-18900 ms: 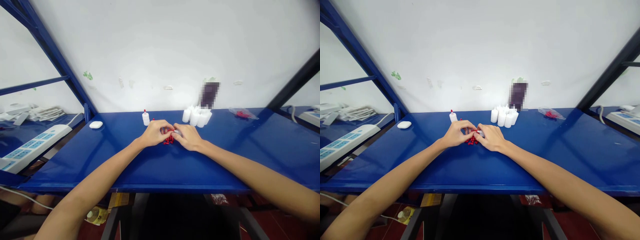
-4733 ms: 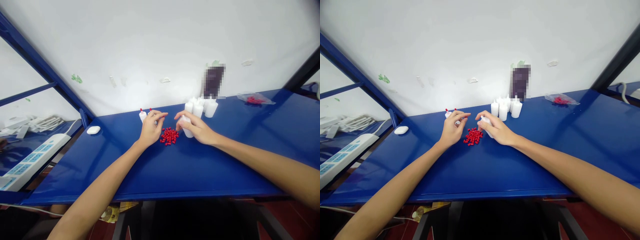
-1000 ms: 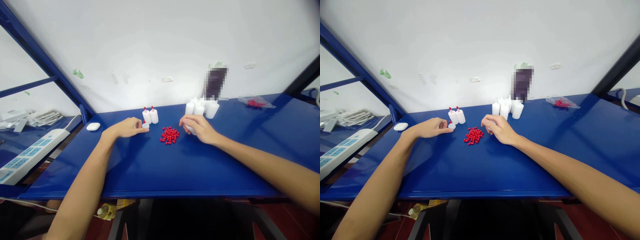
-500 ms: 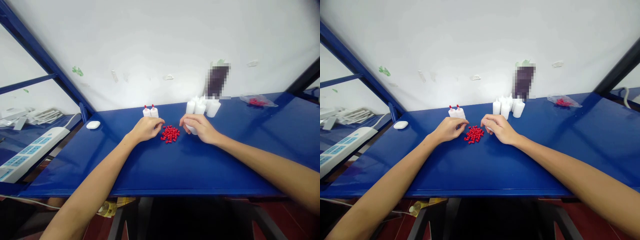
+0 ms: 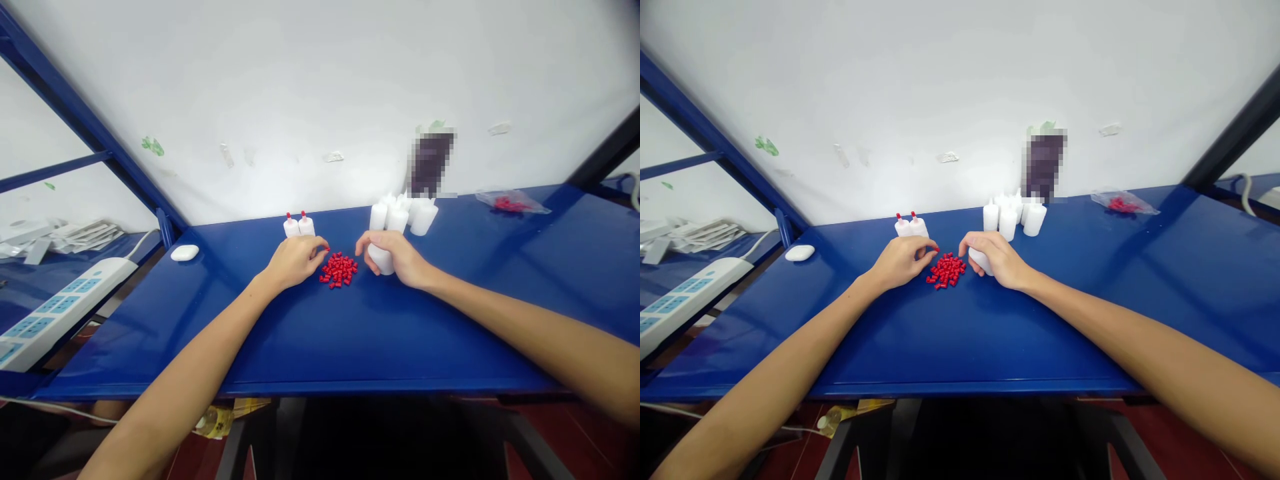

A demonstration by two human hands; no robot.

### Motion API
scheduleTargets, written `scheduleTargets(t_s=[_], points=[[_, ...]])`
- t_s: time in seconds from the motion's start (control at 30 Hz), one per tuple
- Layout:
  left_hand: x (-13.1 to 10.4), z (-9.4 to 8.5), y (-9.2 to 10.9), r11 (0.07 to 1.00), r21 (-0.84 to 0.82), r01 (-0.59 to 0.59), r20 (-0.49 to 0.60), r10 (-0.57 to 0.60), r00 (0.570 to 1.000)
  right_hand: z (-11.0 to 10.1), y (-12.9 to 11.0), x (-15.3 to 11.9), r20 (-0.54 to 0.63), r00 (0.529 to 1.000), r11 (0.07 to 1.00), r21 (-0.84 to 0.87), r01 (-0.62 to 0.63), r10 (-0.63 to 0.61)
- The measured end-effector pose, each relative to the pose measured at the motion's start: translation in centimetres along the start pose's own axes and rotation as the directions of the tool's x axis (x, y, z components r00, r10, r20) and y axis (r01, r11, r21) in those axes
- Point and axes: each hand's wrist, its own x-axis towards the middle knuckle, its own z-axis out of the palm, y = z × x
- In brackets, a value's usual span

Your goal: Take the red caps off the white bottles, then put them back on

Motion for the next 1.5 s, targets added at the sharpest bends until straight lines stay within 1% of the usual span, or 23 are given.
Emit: scheduleTargets(t_s=[0.03, 0.07, 0.1, 0.17, 0.2, 0.23, 0.3, 0.37, 0.43, 0.63, 0.7, 0.87, 1.07, 1.23, 1.4, 1.5], points=[[0.0, -0.1, 0.6, 0.993, -0.120, 0.017, -0.050, -0.023, 0.998, 0.1, -0.1, 0.0, 0.006, 1.000, 1.000, -0.003, 0.002, -0.002], [0.0, -0.2, 1.2, 0.964, -0.265, 0.020, -0.078, -0.042, 0.996, 0.2, -0.1, -0.1, 0.014, 1.000, 1.000, -0.011, 0.003, -0.003], [0.0, -0.3, 1.9, 0.910, -0.415, 0.017, -0.079, -0.054, 0.995, 0.3, -0.3, -0.1, 0.022, 1.000, 1.000, -0.020, 0.005, -0.005], [-0.1, -0.4, 3.4, 0.753, -0.658, 0.024, -0.020, -0.049, 0.999, 0.6, -0.6, -0.1, 0.041, 0.999, 0.999, -0.030, 0.025, -0.024], [-0.1, -0.4, 4.1, 0.673, -0.738, 0.041, 0.021, -0.038, 0.999, 0.7, -0.7, -0.2, 0.055, 0.998, 0.998, -0.032, 0.045, -0.043], [-0.2, -0.3, 4.7, 0.603, -0.795, 0.063, 0.060, -0.026, 0.998, 0.8, -0.8, -0.2, 0.070, 0.996, 0.997, -0.032, 0.066, -0.063], [-0.4, -0.1, 5.6, 0.492, -0.865, 0.097, 0.114, 0.004, 0.993, 1.0, -1.0, -0.3, 0.099, 0.992, 0.996, -0.032, 0.086, -0.082], [-0.6, 0.2, 6.2, 0.426, -0.898, 0.111, 0.138, 0.034, 0.990, 1.1, -1.1, -0.4, 0.118, 0.991, 0.997, -0.032, 0.072, -0.068], [-0.8, 0.4, 6.5, 0.394, -0.912, 0.114, 0.144, 0.047, 0.988, 1.3, -1.2, -0.5, 0.124, 0.991, 0.998, -0.029, 0.055, -0.051], [-0.8, 0.5, 6.9, 0.338, -0.935, 0.107, 0.126, 0.035, 0.991, 1.3, -1.4, -0.6, 0.154, 0.987, 0.997, -0.049, 0.057, -0.049], [-0.8, 0.7, 6.9, 0.343, -0.933, 0.112, 0.130, 0.029, 0.991, 1.3, -1.4, -0.6, 0.159, 0.986, 0.998, -0.035, 0.059, -0.053], [-0.9, 1.3, 6.6, 0.356, -0.927, 0.118, 0.144, 0.045, 0.989, 1.2, -1.4, -0.7, 0.220, 0.973, 0.996, -0.038, 0.079, -0.069], [-0.9, 1.6, 6.4, 0.306, -0.947, 0.092, 0.119, 0.071, 0.990, 1.3, -1.3, -0.7, 0.141, 0.989, 0.997, -0.048, 0.058, -0.051], [-0.9, 1.7, 6.3, 0.345, -0.935, 0.076, 0.105, 0.067, 0.992, 1.2, -1.2, -0.6, 0.131, 0.990, 0.997, -0.041, 0.062, -0.056], [-1.1, 1.9, 6.1, 0.414, -0.910, 0.034, 0.069, 0.069, 0.995, 1.1, -1.5, -0.5, 0.202, 0.976, 0.992, -0.082, 0.096, -0.078], [-1.2, 2.0, 6.1, 0.444, -0.896, 0.025, 0.058, 0.061, 0.996, 0.9, -1.7, -0.6, 0.215, 0.972, 0.987, -0.113, 0.118, -0.091]])
